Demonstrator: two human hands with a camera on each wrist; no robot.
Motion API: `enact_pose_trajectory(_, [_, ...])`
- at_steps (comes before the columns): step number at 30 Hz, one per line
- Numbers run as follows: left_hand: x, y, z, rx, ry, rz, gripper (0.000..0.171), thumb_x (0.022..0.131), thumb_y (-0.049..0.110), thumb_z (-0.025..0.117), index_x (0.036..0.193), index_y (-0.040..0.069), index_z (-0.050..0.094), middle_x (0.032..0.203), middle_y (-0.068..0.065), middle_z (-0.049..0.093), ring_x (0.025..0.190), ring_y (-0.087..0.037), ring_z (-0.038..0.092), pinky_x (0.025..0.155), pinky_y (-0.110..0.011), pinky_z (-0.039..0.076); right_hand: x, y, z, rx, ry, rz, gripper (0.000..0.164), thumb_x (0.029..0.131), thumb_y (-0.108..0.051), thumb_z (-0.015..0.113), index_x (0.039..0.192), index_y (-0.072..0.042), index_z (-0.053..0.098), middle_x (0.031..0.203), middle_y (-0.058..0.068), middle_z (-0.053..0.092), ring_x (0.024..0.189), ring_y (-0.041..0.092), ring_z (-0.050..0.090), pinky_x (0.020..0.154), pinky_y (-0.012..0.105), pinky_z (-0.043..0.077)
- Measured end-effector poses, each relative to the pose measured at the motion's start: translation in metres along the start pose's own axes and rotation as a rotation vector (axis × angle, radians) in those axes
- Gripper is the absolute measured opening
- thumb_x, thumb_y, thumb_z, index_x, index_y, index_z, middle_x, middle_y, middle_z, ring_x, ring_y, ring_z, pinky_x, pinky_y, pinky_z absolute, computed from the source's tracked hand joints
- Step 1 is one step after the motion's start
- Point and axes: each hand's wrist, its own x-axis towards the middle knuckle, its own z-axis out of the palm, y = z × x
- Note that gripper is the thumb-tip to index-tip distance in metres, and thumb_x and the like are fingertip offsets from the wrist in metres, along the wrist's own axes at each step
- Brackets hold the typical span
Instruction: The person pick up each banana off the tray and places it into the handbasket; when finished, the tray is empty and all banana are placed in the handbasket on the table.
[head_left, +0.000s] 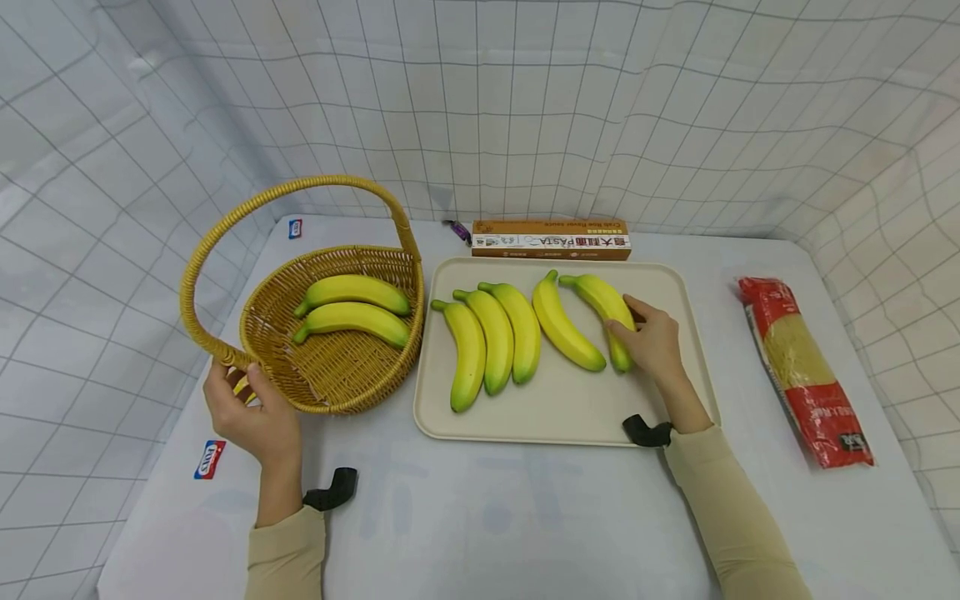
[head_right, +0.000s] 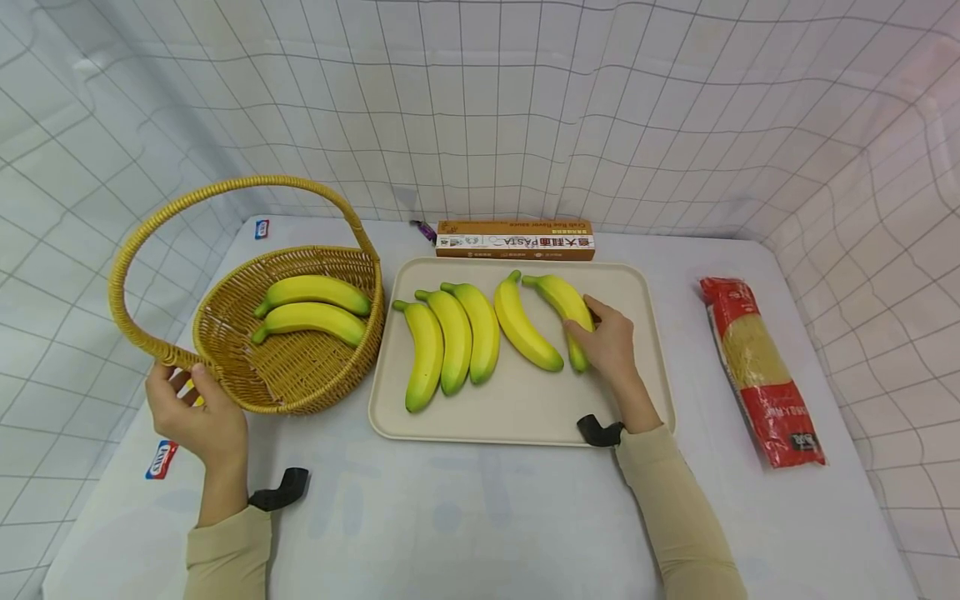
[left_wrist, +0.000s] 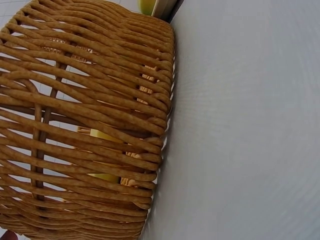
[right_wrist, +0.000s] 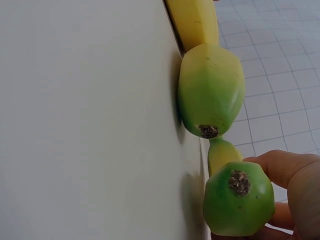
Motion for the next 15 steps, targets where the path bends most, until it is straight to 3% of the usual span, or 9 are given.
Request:
enact_pose_trajectory(4, [0.0,-0.002,0.0,0.003,0.001,0.001,0.03,0.098,0.01,0.054,0.124,-0.002,0.061,0.116,-0.023,0.062,0.099,0.006,0.051,0.082,-0.01,0.046,0.0,-0.002,-0.002,0.007,0.022,0.01,0.061,0.09,-0.027,0.067,0.143,-0.003,0.048,0.128,0.022,0.062,0.1,0.033,0.066,0.062,0.011,0.046])
enact_pose_trajectory(9, [0.0,0.001,-0.001,-0.007,0.003,-0.001,0.03,0.098,0.009,0.054,0.124,-0.002,0.061,0.116,-0.022,0.063,0.099,0.005,0.053,0.083,-0.01,0.046,-0.002,-0.009,-0.007,0.033,0.037,-0.011,0.059,0.09,-0.023,0.067,0.142,-0.003,0.048,0.126,0.023,0.063,0.102,0.035,0.065,0.063,0.008,0.044])
enact_pose_trajectory(15, [0.0,0.009,-0.002,-0.018,0.0,0.0,0.029,0.097,0.008,0.054,0.124,-0.003,0.061,0.116,-0.023,0.063,0.1,0.0,0.055,0.084,-0.011,0.047,-0.006,-0.02,-0.009,0.043,0.06,-0.102,0.056,0.089,-0.018,0.068,0.14,-0.001,0.052,0.123,0.024,0.064,0.105,0.034,0.063,0.069,0.008,0.045])
